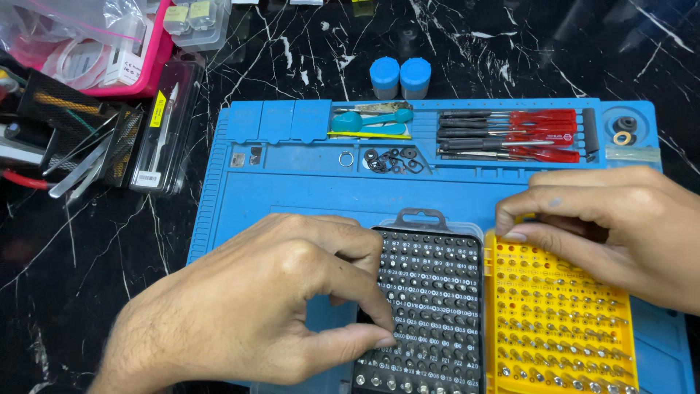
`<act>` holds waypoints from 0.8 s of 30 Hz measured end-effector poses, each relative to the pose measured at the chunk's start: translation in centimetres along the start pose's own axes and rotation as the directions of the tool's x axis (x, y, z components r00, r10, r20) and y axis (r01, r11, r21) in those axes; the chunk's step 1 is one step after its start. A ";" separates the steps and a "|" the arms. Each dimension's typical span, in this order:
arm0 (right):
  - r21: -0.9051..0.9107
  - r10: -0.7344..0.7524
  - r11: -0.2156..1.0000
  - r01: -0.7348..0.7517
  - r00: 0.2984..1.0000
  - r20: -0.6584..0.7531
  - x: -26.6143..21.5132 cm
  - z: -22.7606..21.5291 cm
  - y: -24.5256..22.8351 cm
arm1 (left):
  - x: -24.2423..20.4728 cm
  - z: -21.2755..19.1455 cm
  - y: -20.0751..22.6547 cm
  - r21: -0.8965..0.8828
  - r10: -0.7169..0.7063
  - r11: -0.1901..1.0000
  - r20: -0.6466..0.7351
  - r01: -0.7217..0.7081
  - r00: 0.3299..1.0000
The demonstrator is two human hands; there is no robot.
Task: The person opens a yellow plastic case containing screwdriver bits and removes several bits from their slots. They then place the bits into a black plastic tray with labeled compartments. The person continues to transfer bits between the two trays, organizing them by size and type.
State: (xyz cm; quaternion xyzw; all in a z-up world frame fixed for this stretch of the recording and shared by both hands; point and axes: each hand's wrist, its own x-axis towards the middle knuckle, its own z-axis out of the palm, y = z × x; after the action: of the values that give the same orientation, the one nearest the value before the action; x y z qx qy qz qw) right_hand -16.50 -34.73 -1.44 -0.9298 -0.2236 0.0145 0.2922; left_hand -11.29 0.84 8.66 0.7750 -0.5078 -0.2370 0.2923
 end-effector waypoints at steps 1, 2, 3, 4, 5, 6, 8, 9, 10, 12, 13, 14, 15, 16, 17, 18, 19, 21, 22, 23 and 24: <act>0.007 0.009 1.000 -0.009 1.000 -0.002 0.0 0.0 0.0 | 0.0 0.1 0.1 0.014 -0.015 1.000 -0.002 0.015 1.000; 0.007 0.010 1.000 -0.010 1.000 -0.002 0.0 -0.1 0.1 | 0.1 0.1 0.2 0.014 -0.014 1.000 -0.002 0.014 1.000; 0.002 0.034 0.999 -0.034 0.999 0.017 0.0 -0.1 0.2 | 0.2 0.1 0.4 0.017 -0.003 1.000 -0.005 0.003 1.000; -0.002 0.059 0.998 -0.059 0.998 0.036 0.0 -0.2 0.3 | 0.2 0.1 0.5 0.019 0.008 1.000 -0.008 -0.008 1.000; -0.003 0.062 0.998 -0.061 0.997 0.037 0.1 -0.3 0.4 | 0.3 0.3 0.6 0.017 0.010 1.000 -0.007 -0.010 1.000; -0.015 0.049 0.999 -0.048 0.997 0.063 0.3 -0.5 0.6 | 0.4 0.4 0.7 0.025 0.016 1.000 -0.010 -0.016 1.000; -0.029 0.043 0.999 -0.040 0.995 0.089 0.7 -1.0 0.7 | 0.3 0.6 0.9 0.030 0.027 0.999 -0.012 -0.027 1.000; -0.007 0.087 0.996 -0.086 0.987 0.135 0.9 -1.3 0.6 | 0.2 0.7 1.1 0.057 -0.007 0.998 -0.014 0.008 1.000; 0.012 0.133 0.991 -0.137 0.975 0.178 1.0 -1.7 0.6 | 0.3 0.7 1.2 0.085 -0.037 0.996 -0.014 0.038 0.999; 0.023 0.085 0.996 -0.089 0.984 0.158 1.1 -2.5 0.3 | 0.1 1.1 1.5 0.126 -0.022 0.992 -0.022 0.024 1.000; 0.039 0.027 0.999 -0.032 0.990 0.142 1.1 -2.9 0.2 | -0.1 1.2 1.6 0.169 -0.016 0.985 -0.033 0.022 0.999; 0.036 0.033 0.999 -0.038 0.989 0.143 1.0 -3.2 0.0 | -0.1 1.4 1.8 0.165 -0.011 0.986 -0.032 0.016 0.999; 0.004 0.046 0.999 -0.047 0.990 0.131 1.0 -3.4 -0.2 | -0.2 1.6 2.0 0.215 -0.026 0.976 -0.024 0.031 0.999; -0.026 0.057 0.998 -0.054 0.991 0.119 1.0 -3.5 -0.4 | -0.4 1.7 2.2 0.265 -0.044 0.963 -0.017 0.047 0.999; -0.027 0.062 0.998 -0.059 0.991 0.121 0.8 -3.6 -0.6 | -0.3 1.9 2.3 0.261 -0.041 0.964 -0.016 0.044 0.999; -0.037 0.047 0.998 -0.043 0.991 0.123 0.8 -3.6 -0.9 | -0.3 2.0 2.4 0.301 -0.035 0.953 -0.008 0.035 0.999; -0.047 0.032 0.999 -0.027 0.992 0.125 0.8 -3.6 -1.3 | -0.4 2.2 2.5 0.340 -0.029 0.940 0.001 0.027 1.000; -0.079 0.044 0.996 -0.032 0.987 0.154 0.7 -3.3 -1.3 | -0.4 2.6 2.5 0.368 -0.026 0.929 -0.013 0.029 1.000; -0.116 0.057 0.993 -0.037 0.983 0.177 0.8 -3.1 -1.3 | -0.5 2.8 2.4 0.401 -0.017 0.916 -0.025 0.026 1.000; -0.112 0.054 0.993 -0.034 0.982 0.181 0.7 -3.0 -1.2 | -0.5 2.8 2.6 0.399 -0.023 0.917 -0.027 0.031 0.999; -0.117 0.007 0.993 0.011 0.989 0.150 0.6 -2.9 -1.2 | -0.5 2.7 2.8 0.404 -0.029 0.914 -0.021 0.035 0.999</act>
State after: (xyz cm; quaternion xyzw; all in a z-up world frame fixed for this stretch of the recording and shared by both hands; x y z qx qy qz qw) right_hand -15.96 -35.16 1.66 -0.9413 -0.2463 0.0711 0.2195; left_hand -15.07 -0.19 8.66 0.8286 -0.5308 -0.1263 0.1257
